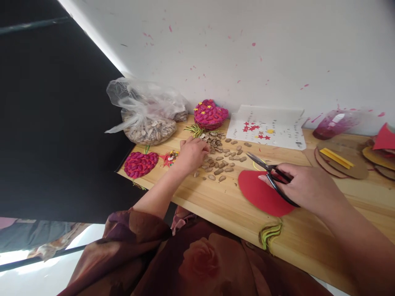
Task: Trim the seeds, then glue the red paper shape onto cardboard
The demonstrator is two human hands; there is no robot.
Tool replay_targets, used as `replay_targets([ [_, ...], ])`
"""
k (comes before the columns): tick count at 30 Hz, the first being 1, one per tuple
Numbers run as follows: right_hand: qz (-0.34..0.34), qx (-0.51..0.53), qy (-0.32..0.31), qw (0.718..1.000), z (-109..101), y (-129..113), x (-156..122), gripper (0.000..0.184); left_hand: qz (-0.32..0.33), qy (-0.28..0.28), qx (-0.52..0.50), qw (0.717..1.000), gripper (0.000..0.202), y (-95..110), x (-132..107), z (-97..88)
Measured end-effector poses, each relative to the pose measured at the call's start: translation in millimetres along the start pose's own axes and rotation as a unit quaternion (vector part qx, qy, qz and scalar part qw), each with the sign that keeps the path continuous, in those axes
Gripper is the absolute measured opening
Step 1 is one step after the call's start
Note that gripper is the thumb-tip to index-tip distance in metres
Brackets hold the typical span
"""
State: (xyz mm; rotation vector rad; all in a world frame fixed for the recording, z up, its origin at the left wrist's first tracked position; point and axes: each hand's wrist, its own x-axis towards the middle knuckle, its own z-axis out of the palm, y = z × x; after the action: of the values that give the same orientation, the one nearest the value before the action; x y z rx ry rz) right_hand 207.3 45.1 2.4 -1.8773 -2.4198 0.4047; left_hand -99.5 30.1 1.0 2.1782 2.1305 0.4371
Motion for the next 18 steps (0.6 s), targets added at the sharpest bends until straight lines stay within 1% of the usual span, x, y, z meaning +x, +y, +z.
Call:
replay_targets([
  [3, 0.007, 0.0, -0.007, 1.0, -1, 0, 0, 0.05, -0.045, 0.028, 0.024, 0.998, 0.016, -17, -11, -17.8],
  [6, 0.003, -0.005, -0.003, 1.0, 0, 1, 1, 0.049, -0.089, 0.023, 0.063, 0.994, 0.016, -43, -25, -29.6],
  [9, -0.01, -0.004, 0.005, 1.0, 4, 3, 2, 0.049, -0.126, 0.017, 0.086, 0.988, 0.014, -64, -36, -31.5],
  [11, -0.012, 0.001, 0.008, 1.0, 5, 5, 3, 0.049, -0.143, 0.018, 0.095, 0.985, 0.015, -71, -42, -29.9],
  [12, -0.011, 0.003, 0.01, 1.0, 5, 5, 3, 0.05, -0.145, 0.023, 0.099, 0.984, 0.017, -71, -44, -28.6],
  [14, -0.009, 0.006, 0.014, 1.0, 3, 4, 3, 0.052, -0.121, 0.044, 0.096, 0.987, 0.022, -65, -50, -24.9],
  [15, -0.01, 0.008, 0.018, 1.0, 1, 4, 3, 0.053, -0.091, 0.056, 0.088, 0.99, 0.025, -58, -54, -22.2],
  [16, -0.013, 0.01, 0.023, 1.0, 0, 3, 3, 0.054, -0.05, 0.067, 0.075, 0.994, 0.027, -48, -58, -18.8],
  [18, -0.021, 0.014, 0.032, 0.999, -1, 2, 2, 0.055, 0.055, 0.054, 0.04, 0.996, 0.034, -25, -68, -9.6],
])
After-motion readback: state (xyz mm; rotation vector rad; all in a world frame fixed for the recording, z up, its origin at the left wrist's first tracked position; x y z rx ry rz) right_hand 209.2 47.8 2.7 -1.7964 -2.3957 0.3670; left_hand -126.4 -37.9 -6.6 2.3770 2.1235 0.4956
